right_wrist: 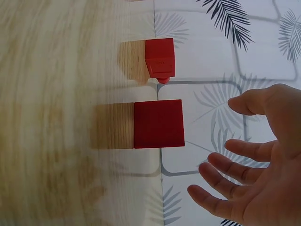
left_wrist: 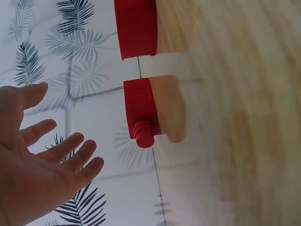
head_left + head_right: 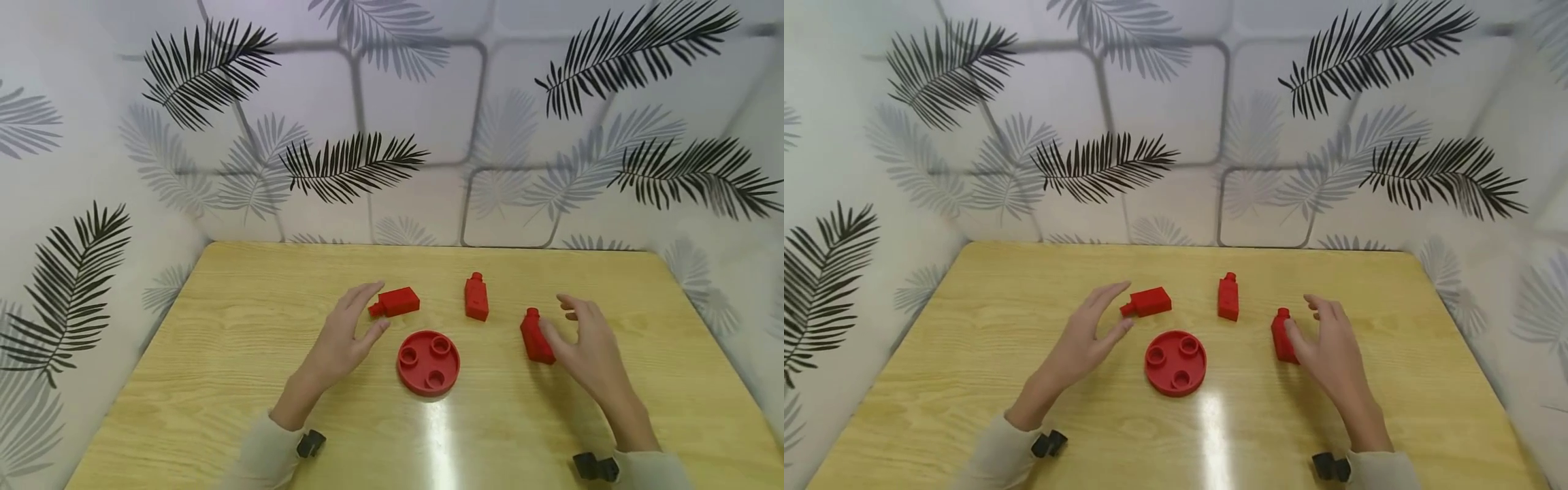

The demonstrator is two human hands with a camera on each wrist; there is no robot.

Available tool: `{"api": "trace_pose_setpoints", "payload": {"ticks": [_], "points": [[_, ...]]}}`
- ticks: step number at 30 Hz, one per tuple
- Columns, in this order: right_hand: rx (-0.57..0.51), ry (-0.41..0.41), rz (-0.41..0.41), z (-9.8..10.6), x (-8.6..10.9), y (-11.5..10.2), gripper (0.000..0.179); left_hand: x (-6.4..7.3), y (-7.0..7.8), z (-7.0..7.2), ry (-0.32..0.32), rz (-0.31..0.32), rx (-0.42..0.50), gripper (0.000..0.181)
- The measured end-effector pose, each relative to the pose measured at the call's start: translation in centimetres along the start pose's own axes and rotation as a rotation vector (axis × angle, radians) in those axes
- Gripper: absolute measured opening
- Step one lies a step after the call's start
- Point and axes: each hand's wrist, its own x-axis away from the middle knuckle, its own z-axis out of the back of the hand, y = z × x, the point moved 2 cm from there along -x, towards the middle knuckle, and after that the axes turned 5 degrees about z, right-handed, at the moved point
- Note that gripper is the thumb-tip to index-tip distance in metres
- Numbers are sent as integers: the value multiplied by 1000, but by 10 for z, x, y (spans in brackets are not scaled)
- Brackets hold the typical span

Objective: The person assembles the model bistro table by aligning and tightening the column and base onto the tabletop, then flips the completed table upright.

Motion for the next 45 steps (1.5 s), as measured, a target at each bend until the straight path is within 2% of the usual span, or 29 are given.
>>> {"api": "trace_pose_setpoints", "payload": {"ticks": [4, 8, 15, 20, 26, 35, 41, 45], "points": [[-72, -6, -90, -1, 13, 6, 52, 5, 5, -18, -98, 7, 107, 68], [-88, -14, -136, -5, 20, 10, 54, 5, 8, -31, -185, 32, 211, 79], [-107, -97, -222, -13, 21, 13, 66, 3, 6, -48, -320, 76, 273, 93], [-90, -179, -263, -18, 22, 16, 74, 7, 4, -52, -403, 139, 318, 101], [-58, -213, -243, -19, 19, 18, 77, 7, 2, -52, -438, 138, 270, 100], [-58, -219, -222, -21, 18, 17, 70, 5, 3, -51, -438, 106, 187, 87], [-75, -216, -210, -21, 15, 13, 61, 6, 1, -48, -436, 128, 141, 85], [-87, -199, -221, -21, 16, 13, 50, 8, 2, -48, -445, 123, 145, 84]]}}
